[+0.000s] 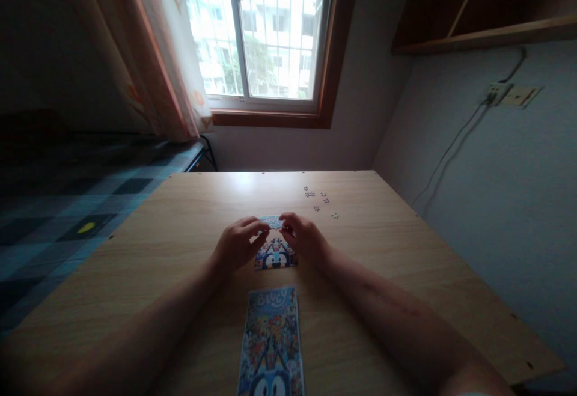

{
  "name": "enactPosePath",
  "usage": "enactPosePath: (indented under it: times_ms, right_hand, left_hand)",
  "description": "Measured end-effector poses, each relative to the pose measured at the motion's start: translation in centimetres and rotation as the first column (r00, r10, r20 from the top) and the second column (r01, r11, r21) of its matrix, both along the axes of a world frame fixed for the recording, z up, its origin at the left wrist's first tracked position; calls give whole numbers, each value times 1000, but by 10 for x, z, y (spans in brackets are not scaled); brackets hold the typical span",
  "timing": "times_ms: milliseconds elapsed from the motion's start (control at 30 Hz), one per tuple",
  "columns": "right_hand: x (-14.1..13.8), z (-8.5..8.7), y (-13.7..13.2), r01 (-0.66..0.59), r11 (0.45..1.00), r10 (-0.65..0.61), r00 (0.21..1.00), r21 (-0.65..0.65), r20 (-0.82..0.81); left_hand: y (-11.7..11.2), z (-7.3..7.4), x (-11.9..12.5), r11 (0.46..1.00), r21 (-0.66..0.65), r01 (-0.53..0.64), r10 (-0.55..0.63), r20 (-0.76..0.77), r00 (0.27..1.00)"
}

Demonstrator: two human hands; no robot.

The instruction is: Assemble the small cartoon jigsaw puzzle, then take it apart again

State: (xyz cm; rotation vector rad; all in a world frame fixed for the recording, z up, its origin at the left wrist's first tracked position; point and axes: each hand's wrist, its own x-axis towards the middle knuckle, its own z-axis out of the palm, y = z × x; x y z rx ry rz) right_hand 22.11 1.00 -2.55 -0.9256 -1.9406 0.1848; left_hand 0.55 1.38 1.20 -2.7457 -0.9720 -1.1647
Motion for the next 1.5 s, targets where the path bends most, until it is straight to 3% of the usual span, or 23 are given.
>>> enactPosePath:
  times_ms: [333, 600, 1100, 1500]
  right_hand:
    - [-2, 10, -5, -102, 989, 88, 987, 104, 136]
    - [-4, 14, -9, -175, 977, 167, 984, 122, 69]
    - [-4, 20, -13, -192, 969, 191, 981, 159, 21]
    - [0, 18, -11, -136, 979, 140, 990, 153, -11]
  left_hand:
    - [-5, 1, 4, 999, 19, 41, -40, -41, 998]
    - [-2, -2, 4, 1000, -26, 15, -15, -11, 1000]
    - [1, -4, 2, 993, -119, -2, -3, -36, 999]
    - [1, -4, 0, 996, -81, -32, 30, -31, 999]
